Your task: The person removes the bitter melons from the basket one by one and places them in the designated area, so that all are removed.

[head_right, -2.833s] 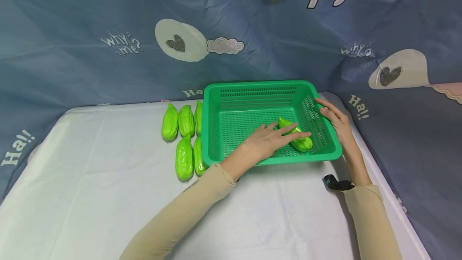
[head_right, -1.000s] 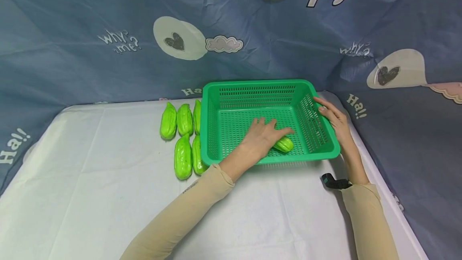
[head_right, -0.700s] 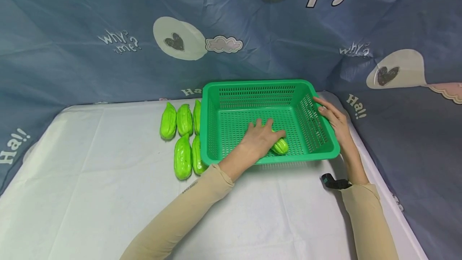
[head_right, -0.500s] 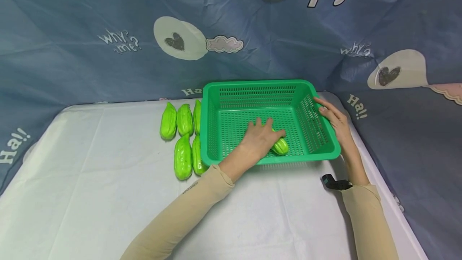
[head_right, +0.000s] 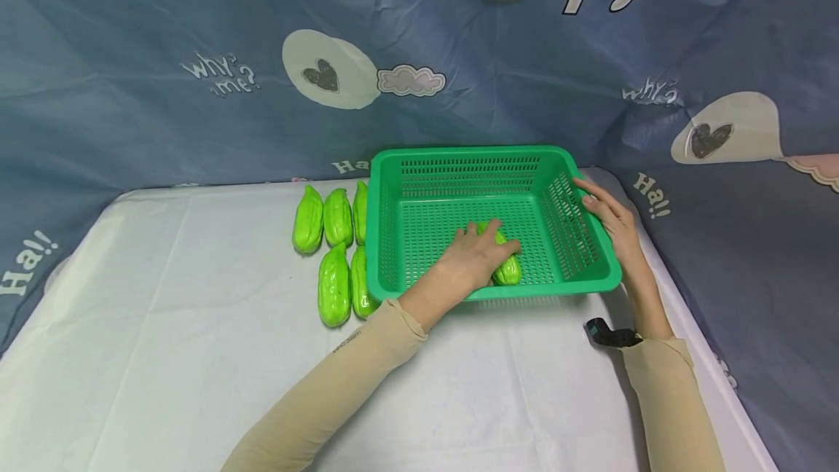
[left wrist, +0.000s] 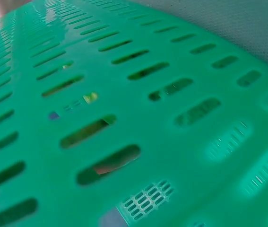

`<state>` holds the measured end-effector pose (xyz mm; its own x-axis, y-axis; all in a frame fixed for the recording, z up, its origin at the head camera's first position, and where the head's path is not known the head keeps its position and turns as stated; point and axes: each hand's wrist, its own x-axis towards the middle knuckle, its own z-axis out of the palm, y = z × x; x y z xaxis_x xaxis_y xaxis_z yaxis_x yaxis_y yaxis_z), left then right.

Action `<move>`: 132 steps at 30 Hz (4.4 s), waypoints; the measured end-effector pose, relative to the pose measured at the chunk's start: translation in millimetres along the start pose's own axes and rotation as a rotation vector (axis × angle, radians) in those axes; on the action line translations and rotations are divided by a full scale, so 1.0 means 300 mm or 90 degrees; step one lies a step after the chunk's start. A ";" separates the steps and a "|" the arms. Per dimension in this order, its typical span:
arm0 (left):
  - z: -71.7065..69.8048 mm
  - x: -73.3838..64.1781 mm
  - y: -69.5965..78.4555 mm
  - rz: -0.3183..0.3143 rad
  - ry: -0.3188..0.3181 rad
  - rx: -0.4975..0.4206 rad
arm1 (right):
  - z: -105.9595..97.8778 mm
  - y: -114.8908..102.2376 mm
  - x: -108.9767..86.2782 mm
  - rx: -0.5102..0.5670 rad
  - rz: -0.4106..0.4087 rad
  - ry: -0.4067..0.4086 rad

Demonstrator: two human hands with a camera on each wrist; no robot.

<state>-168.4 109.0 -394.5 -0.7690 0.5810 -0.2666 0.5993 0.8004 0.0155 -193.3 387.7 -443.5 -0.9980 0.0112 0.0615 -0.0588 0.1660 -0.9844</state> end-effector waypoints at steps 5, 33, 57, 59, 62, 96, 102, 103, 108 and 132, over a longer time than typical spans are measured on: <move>0.002 0.001 -0.001 -0.010 0.003 0.008 | 0.004 -0.003 0.000 0.003 -0.004 0.001; 0.000 -0.003 0.012 -0.071 0.025 0.067 | 0.002 -0.009 -0.022 -0.007 0.016 -0.004; -0.008 -0.008 0.010 -0.183 0.021 0.136 | 0.010 -0.001 -0.017 -0.023 -0.008 -0.014; -0.010 -0.010 0.011 -0.189 0.022 0.127 | 0.010 -0.003 -0.018 -0.022 -0.005 -0.011; -0.013 -0.012 0.009 -0.196 0.041 0.121 | 0.008 -0.004 -0.019 -0.019 -0.002 -0.012; -0.076 -0.324 -0.103 -0.108 0.428 -0.022 | 0.002 0.005 -0.018 -0.009 -0.008 -0.019; -0.091 -0.382 -0.134 -0.105 0.433 -0.024 | 0.002 0.003 -0.019 -0.034 0.006 -0.003; -0.098 -0.394 -0.140 -0.107 0.425 -0.026 | 0.003 0.003 -0.020 -0.033 0.008 0.000; -0.112 -0.456 -0.190 -0.119 0.415 -0.043 | 0.008 0.002 -0.021 -0.012 0.009 -0.008; -0.003 -0.733 -0.483 -0.218 0.312 -0.083 | 0.011 0.001 -0.019 0.012 -0.011 -0.013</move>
<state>-86.4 -134.8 -337.1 -0.9447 0.2629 0.1959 0.2914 0.9472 0.1337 -187.8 384.3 -444.5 -0.9971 -0.0113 0.0753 -0.0761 0.1471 -0.9862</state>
